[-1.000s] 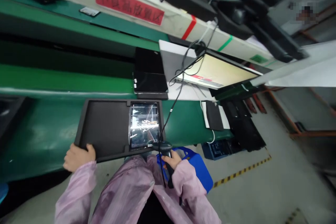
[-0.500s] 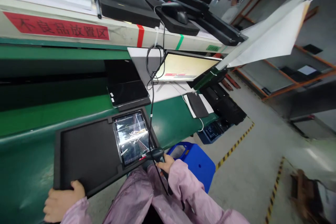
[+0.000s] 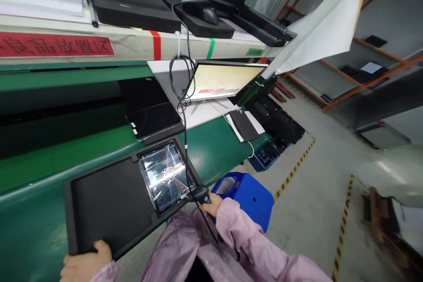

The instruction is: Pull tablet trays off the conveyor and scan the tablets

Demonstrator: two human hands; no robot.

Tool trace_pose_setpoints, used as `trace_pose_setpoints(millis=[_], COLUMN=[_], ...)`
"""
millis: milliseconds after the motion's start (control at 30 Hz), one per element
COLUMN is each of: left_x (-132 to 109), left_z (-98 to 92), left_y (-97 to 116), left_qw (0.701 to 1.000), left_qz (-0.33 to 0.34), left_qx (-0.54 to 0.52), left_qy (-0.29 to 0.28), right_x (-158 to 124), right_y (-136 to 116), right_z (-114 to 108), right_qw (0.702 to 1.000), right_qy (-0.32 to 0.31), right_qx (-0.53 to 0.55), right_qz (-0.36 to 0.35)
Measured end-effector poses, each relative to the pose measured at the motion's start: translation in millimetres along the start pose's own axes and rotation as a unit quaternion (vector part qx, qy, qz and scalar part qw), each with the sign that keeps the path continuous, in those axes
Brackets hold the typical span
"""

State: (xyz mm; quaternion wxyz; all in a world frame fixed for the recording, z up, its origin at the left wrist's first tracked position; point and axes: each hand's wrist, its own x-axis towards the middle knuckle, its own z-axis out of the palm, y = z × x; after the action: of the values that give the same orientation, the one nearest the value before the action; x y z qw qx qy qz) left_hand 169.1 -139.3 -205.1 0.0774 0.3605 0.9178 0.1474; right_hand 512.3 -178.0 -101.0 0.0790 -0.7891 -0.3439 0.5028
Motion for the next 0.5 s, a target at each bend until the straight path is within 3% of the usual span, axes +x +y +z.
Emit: trace_pose_setpoints(millis=[333,500], left_x=[3,6], left_z=[-1.7,-3.4], left_y=[11,10], left_qw=[0.999,0.999], left_qz=[-0.013,0.018], left_qx=[0.028,0.04], left_qy=[-0.02,-0.02], right_x=[-1,-4], right_y=[1,-4], right_z=[-1,-4], right_qw=[1.0,0.999], right_qy=[0.017,0.017], right_qx=[-0.004,0.001], right_qz=[0.023,0.034])
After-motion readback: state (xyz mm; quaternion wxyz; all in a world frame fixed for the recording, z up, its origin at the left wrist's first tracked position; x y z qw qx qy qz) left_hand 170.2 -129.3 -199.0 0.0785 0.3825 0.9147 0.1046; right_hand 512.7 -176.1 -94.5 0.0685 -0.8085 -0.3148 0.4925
